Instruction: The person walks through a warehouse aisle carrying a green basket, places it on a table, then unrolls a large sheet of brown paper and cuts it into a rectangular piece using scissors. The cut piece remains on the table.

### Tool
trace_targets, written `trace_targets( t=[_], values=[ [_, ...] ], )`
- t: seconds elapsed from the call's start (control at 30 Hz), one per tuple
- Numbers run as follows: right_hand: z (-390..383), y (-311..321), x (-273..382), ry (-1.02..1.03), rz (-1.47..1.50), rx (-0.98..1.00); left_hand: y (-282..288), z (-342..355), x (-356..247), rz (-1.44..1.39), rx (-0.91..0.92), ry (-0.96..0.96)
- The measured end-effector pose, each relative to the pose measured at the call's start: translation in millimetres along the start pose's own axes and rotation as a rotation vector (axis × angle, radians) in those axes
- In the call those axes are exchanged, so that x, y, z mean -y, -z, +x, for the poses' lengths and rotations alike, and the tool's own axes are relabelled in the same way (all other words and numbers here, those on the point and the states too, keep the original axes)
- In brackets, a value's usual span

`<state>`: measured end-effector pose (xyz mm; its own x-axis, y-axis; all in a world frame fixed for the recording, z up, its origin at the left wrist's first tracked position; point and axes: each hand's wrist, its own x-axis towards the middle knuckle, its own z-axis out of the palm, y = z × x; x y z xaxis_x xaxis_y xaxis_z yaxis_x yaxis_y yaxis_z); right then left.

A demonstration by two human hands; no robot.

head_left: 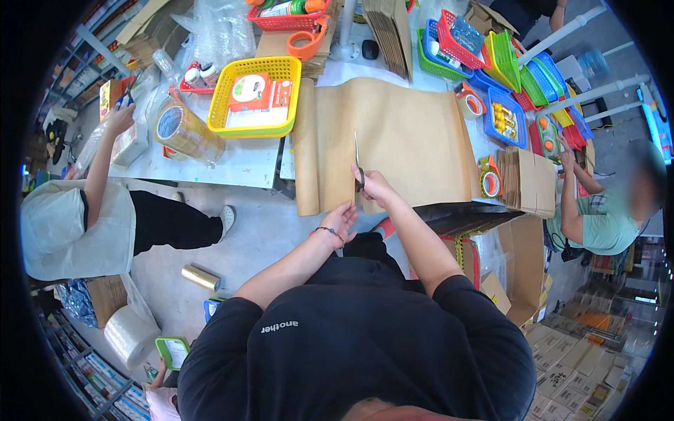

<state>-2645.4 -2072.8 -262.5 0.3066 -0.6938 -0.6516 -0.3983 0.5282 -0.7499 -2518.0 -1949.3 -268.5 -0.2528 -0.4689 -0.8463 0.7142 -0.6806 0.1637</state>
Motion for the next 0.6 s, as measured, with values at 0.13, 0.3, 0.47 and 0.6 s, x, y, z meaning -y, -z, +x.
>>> trace_targets(
  t=[0.13,0.3,0.47,0.6],
  values=[
    [2,-9,-6,0.085,0.033,-0.117,-1,1,1,-0.002,-0.013,0.001],
    [-9,-5,-2,0.015,0.117,-0.011,1,-1,1,-0.010,-0.009,0.003],
    [-29,5,12,-0.093,0.157,0.189,1,-2,-1,-0.032,-0.010,-0.008],
    [-16,9,28,-0.125,0.151,0.175,1,-4,-1,-0.010,0.003,-0.011]
  ],
)
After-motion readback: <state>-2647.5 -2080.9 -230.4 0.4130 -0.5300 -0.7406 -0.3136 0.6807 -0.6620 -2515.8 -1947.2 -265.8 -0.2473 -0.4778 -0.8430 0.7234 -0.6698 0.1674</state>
